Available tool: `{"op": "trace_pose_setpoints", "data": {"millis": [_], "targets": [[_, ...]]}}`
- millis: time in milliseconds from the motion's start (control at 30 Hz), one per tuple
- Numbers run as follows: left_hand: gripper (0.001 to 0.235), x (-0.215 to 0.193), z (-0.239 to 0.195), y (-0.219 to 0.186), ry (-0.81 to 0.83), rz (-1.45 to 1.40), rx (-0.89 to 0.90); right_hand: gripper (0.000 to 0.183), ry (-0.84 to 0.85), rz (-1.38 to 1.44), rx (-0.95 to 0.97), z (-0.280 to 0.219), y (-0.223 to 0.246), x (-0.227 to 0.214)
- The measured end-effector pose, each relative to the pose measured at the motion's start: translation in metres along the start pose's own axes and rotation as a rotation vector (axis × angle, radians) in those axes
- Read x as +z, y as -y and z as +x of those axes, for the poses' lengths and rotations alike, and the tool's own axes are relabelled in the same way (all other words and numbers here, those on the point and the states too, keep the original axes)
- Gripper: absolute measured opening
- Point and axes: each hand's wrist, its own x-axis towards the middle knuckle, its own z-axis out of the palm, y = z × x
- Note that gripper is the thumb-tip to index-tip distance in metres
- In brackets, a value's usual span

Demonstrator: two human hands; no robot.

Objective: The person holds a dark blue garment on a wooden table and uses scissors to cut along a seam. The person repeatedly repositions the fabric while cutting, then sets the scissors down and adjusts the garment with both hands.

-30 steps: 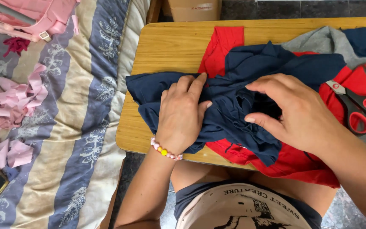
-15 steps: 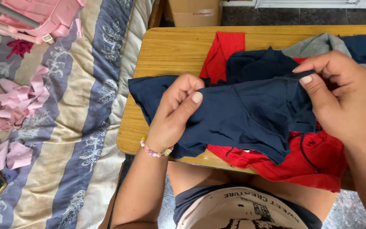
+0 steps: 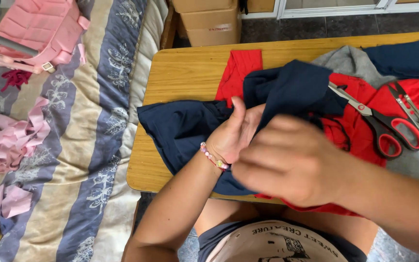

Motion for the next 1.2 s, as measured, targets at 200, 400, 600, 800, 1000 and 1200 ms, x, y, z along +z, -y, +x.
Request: {"op": "trace_pose_setpoints", "data": {"millis": [200, 400, 600, 800, 1000, 1200], "targets": [[0.113, 0.031, 0.008, -0.022, -0.281, -0.444, 0.265, 0.014, 0.296, 0.147, 0.013, -0.047, 0.022, 0.035], [0.086, -0.021, -0.008, 0.022, -0.289, -0.357, 0.1, 0.012, -0.155, -0.062, 0.534, -0.074, 0.007, -0.007], [0.106, -0.003, -0.005, 0.01, -0.256, -0.468, -0.001, 0.048, -0.03, -0.071, 0.996, -0.105, -0.009, 0.0], [0.104, 0.034, 0.002, -0.014, -0.426, -0.454, 0.123, 0.046, -0.161, -0.097, 0.717, -0.098, 0.01, 0.007], [0.111, 0.024, 0.003, -0.005, -0.366, -0.436, 0.147, 0.05, 0.033, -0.1, 0.817, -0.102, 0.006, 0.023], [0.083, -0.034, -0.03, -0.032, -0.38, -0.127, -0.068, 0.019, -0.294, -0.002, 1.039, -0.121, -0.031, -0.015]]}}
